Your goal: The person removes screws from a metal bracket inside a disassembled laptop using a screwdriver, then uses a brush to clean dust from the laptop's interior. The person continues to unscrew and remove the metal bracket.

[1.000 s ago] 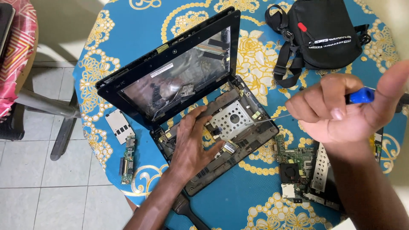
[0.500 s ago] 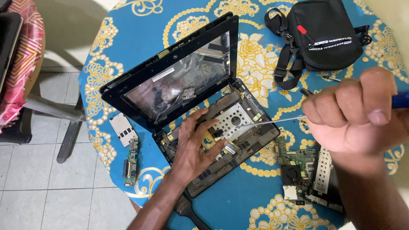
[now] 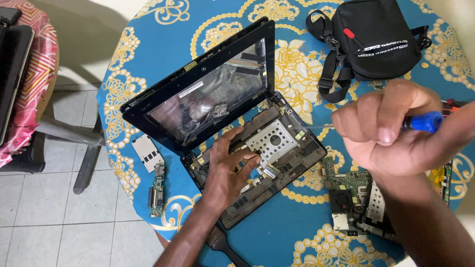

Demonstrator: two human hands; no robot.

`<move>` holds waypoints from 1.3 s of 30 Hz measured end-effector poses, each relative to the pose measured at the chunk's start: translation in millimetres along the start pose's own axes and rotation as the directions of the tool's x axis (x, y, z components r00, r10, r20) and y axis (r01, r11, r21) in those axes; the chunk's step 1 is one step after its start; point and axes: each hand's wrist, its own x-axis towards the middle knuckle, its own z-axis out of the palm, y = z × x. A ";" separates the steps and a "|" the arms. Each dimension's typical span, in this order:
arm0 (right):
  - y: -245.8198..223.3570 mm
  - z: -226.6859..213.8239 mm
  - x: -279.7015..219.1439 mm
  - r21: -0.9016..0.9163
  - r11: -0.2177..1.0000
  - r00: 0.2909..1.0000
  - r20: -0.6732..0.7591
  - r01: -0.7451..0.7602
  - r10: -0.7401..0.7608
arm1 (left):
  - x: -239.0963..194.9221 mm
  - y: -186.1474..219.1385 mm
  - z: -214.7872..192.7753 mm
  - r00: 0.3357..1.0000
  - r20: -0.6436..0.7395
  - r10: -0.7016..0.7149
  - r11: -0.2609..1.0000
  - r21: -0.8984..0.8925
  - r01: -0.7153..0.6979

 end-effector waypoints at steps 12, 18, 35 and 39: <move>84.6 39.1 -15.2 -0.975 0.128 0.667 0.216 0.179 0.713 | 5.3 13.1 -6.3 0.997 0.009 -0.079 0.997 -0.024 0.080; 71.6 50.9 2.5 -0.997 0.053 0.622 0.081 0.063 0.779 | 3.2 13.9 -8.6 0.995 0.007 -0.100 0.994 -0.039 0.100; 32.4 -32.5 19.5 -0.937 -0.346 0.523 -0.319 -0.050 0.790 | 5.2 12.0 -3.8 0.997 -0.013 -0.074 0.997 -0.005 0.074; 33.4 -83.3 -0.2 -0.895 -0.445 0.498 -0.404 -0.041 0.767 | 3.2 8.3 -2.7 0.998 -0.022 -0.061 0.996 0.056 0.062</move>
